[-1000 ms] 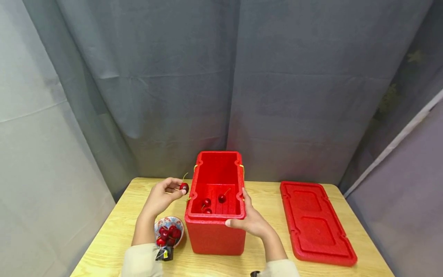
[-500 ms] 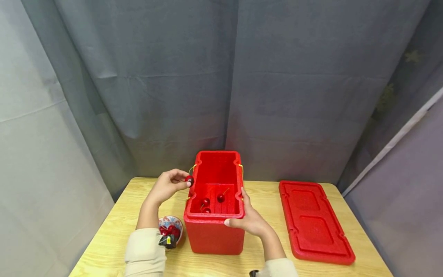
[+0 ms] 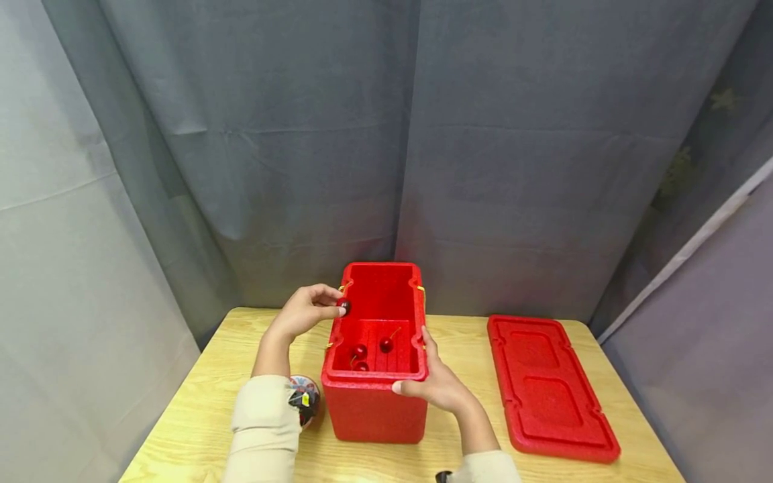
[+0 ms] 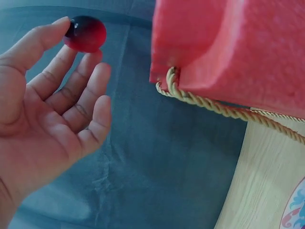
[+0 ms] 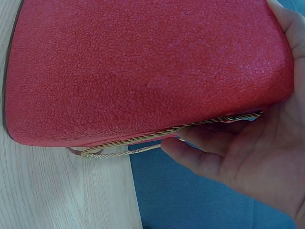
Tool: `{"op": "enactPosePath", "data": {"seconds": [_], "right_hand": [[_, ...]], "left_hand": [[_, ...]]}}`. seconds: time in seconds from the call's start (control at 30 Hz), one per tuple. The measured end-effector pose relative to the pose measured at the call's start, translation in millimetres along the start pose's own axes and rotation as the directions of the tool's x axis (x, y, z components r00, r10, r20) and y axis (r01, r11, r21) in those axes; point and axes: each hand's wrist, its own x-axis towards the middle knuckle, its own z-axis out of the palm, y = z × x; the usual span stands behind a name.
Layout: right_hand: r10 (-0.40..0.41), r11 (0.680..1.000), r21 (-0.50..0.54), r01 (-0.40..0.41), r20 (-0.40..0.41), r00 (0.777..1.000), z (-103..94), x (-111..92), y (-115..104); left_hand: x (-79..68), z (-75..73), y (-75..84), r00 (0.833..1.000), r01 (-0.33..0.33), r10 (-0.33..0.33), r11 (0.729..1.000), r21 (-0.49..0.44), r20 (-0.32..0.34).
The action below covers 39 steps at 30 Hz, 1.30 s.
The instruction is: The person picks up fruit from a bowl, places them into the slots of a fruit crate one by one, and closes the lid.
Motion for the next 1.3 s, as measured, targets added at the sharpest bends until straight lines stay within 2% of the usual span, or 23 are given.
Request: {"op": "enactPosePath", "data": {"seconds": [0.5, 0.8, 1.03, 1.3], "right_hand": [[-0.001, 1.0, -0.01, 0.001, -0.003, 1.0, 0.0, -1, -2], [-0.003, 1.0, 0.008, 0.003, 0.013, 1.0, -0.6, -2, -1], [-0.007, 1.0, -0.005, 0.007, 0.013, 1.0, -0.9, -3, -1], [0.0, 1.0, -0.001, 0.0, 0.021, 1.0, -1.3, -4, -4]], "left_hand": [[28.8, 11.1, 7.4, 0.994, 0.049, -0.051, 0.999, 0.016, 0.092], [42.8, 21.3, 14.2, 0.981, 0.105, -0.112, 0.993, 0.05, 0.16], [53.3, 29.2, 12.4, 0.967, 0.141, -0.15, 0.988, 0.06, 0.204], [61.9, 35.3, 6.0, 0.957, 0.2, -0.206, 0.978, 0.053, 0.204]]}}
